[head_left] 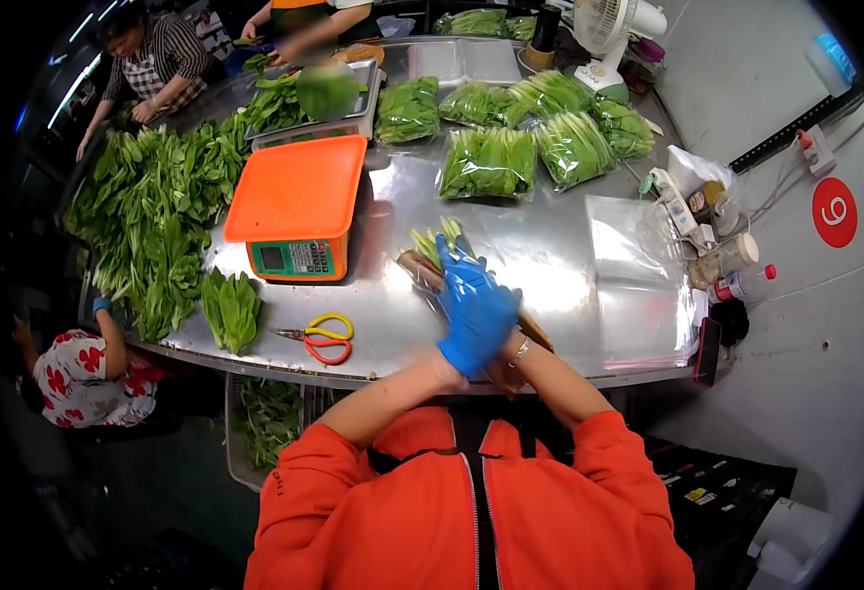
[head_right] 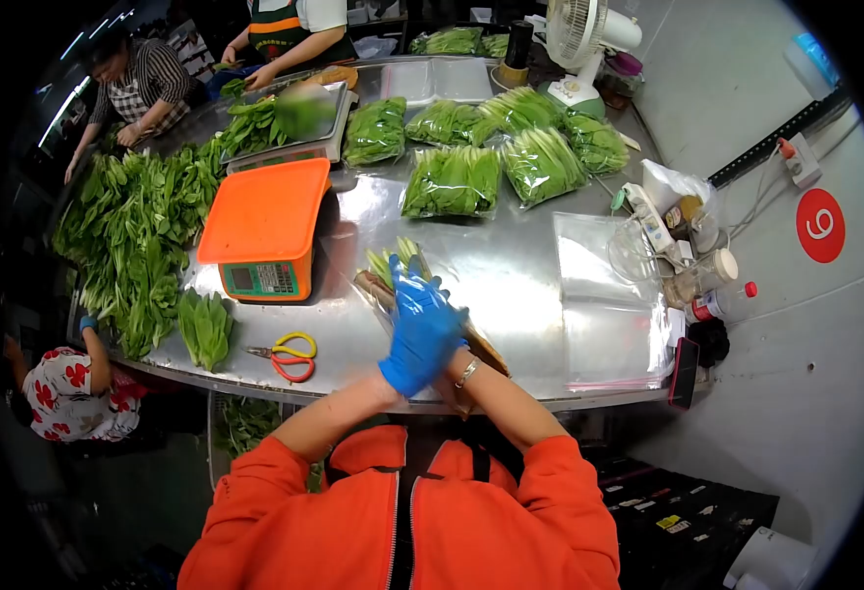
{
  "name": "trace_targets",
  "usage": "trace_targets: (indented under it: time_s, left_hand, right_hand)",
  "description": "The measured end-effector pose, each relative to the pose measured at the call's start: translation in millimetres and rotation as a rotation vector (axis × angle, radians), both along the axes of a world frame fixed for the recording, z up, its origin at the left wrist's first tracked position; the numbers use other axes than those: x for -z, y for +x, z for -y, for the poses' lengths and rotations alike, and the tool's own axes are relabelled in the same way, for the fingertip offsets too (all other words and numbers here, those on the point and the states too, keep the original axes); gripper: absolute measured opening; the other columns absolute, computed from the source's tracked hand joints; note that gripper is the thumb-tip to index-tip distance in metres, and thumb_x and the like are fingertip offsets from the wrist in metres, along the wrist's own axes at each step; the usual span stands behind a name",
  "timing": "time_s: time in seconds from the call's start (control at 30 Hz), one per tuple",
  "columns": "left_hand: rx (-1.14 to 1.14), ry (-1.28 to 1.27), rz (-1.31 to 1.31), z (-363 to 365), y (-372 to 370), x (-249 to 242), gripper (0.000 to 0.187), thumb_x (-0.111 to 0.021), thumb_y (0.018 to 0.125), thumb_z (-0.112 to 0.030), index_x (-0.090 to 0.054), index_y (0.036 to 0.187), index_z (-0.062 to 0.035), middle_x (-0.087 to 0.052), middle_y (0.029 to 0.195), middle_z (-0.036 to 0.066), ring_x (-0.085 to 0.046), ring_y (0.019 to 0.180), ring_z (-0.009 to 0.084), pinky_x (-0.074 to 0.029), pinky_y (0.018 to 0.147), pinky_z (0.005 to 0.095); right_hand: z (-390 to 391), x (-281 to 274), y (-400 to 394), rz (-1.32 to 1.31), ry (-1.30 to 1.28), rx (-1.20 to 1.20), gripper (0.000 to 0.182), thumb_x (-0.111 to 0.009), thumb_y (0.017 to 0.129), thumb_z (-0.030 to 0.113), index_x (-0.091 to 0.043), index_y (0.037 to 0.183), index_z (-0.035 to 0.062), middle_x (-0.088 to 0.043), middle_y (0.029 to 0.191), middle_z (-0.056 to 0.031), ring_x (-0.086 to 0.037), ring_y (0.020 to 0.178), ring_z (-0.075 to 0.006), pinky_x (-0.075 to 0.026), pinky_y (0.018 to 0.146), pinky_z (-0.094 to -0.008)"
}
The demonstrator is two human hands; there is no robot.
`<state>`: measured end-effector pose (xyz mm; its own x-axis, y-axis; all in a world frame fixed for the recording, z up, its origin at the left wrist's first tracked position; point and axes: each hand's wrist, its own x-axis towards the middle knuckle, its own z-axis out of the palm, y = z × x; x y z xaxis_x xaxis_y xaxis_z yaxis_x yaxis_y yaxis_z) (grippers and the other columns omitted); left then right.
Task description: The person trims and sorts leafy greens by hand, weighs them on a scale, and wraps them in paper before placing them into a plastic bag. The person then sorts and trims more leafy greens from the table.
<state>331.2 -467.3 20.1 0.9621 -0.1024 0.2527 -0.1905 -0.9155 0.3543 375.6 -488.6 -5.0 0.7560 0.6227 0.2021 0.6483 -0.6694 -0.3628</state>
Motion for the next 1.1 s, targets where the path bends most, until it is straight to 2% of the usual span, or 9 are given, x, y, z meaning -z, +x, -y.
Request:
trace_targets:
  time_s: [0.2, 0.3, 0.43, 0.57, 0.63, 0.77, 0.9, 1.03, 1.1]
  left_hand:
    - [0.084, -0.476, 0.219, 15, -8, -37, 0.029, -0.055, 0.069, -0.005, -0.056, 0.098, -0.005, -0.056, 0.069, 0.01, -0.056, 0.059, 0.0249, -0.044, 0.052, 0.0314]
    - [0.157, -0.05, 0.078, 49, -29, -39, 0.032, -0.055, 0.07, -0.006, -0.051, 0.101, -0.0025, -0.056, 0.07, 0.012, -0.057, 0.059, 0.0254, -0.043, 0.047, 0.0322]
    - [0.145, -0.388, 0.28, 29, -35, -47, 0.041, -0.057, 0.07, -0.011, -0.047, 0.11, -0.0062, -0.053, 0.064, 0.01, -0.055, 0.056, 0.0287, -0.042, 0.046, 0.0353]
    - [-0.092, -0.217, 0.318, 15, -54, -44, 0.046, -0.058, 0.07, -0.012, -0.045, 0.113, -0.0046, -0.054, 0.068, 0.012, -0.056, 0.06, 0.0295, -0.043, 0.05, 0.0373]
    - [-0.132, -0.288, -0.157, 9, -61, -24, 0.047, -0.058, 0.069, -0.011, -0.044, 0.114, -0.0027, -0.056, 0.073, 0.016, -0.056, 0.065, 0.0299, -0.045, 0.054, 0.037]
    - [0.267, -0.479, 0.449, 21, -41, -41, 0.035, -0.049, 0.073, -0.005, -0.047, 0.108, -0.0037, -0.056, 0.069, 0.016, -0.056, 0.063, 0.0295, -0.045, 0.054, 0.0359]
    - [0.166, -0.666, 0.484, 8, -25, -78, 0.028, -0.05, 0.076, -0.004, -0.05, 0.104, -0.0046, -0.056, 0.073, 0.017, -0.056, 0.067, 0.0322, -0.045, 0.058, 0.036]
    - [0.212, -0.74, 0.223, -15, -21, -92, 0.042, -0.053, 0.079, -0.008, -0.038, 0.118, -0.004, -0.051, 0.064, 0.008, -0.053, 0.058, 0.0213, -0.043, 0.055, 0.0287]
    - [0.134, -0.622, 0.437, -44, -11, -58, 0.091, -0.073, 0.063, -0.035, -0.02, 0.13, -0.003, -0.047, 0.098, 0.012, -0.049, 0.089, 0.0243, -0.04, 0.078, 0.031]
  right_hand:
    - [-9, -10, 20, -0.175, -0.17, 0.095, 0.06, -0.053, 0.076, 0.029, -0.028, 0.129, 0.016, -0.034, 0.126, -0.0194, -0.051, 0.089, -0.0431, -0.043, 0.073, -0.0492]
    - [-8, -1, 42, -0.269, -0.194, 0.056, 0.063, -0.053, 0.075, 0.031, -0.026, 0.129, 0.013, -0.032, 0.125, -0.0226, -0.054, 0.083, -0.0403, -0.045, 0.071, -0.046]
    - [-4, 25, 65, -0.103, -0.128, 0.032, 0.064, -0.055, 0.071, 0.024, -0.027, 0.126, 0.0096, -0.042, 0.114, -0.0248, -0.055, 0.084, -0.04, -0.046, 0.069, -0.0454]
    - [3, 13, 78, -0.189, -0.15, -0.015, 0.063, -0.052, 0.073, 0.026, -0.027, 0.127, 0.0051, -0.04, 0.116, -0.0288, -0.052, 0.089, -0.0416, -0.043, 0.074, -0.0458]
    - [3, 7, 82, -0.203, -0.143, -0.088, 0.063, -0.054, 0.072, 0.028, -0.03, 0.123, 0.0017, -0.046, 0.108, -0.0295, -0.052, 0.09, -0.0408, -0.044, 0.076, -0.0443]
    - [-1, -37, 73, -0.205, -0.204, -0.141, 0.059, -0.055, 0.069, 0.033, -0.039, 0.116, 0.0003, -0.051, 0.102, -0.0269, -0.054, 0.09, -0.039, -0.044, 0.076, -0.0431]
    - [-10, -73, 69, -0.22, -0.366, -0.421, 0.056, -0.056, 0.067, 0.04, -0.049, 0.108, 0.0033, -0.055, 0.099, -0.0234, -0.055, 0.09, -0.0359, -0.044, 0.077, -0.0417]
    - [-23, -85, 67, -0.314, -0.631, -0.434, 0.048, -0.05, 0.072, 0.042, -0.052, 0.111, 0.0137, -0.057, 0.098, -0.0177, -0.055, 0.09, -0.0336, -0.044, 0.076, -0.0392]
    - [-26, -67, 79, -0.351, -0.681, -0.474, 0.047, -0.051, 0.071, 0.041, -0.054, 0.108, 0.0119, -0.058, 0.096, -0.0177, -0.056, 0.089, -0.0334, -0.044, 0.075, -0.0391]
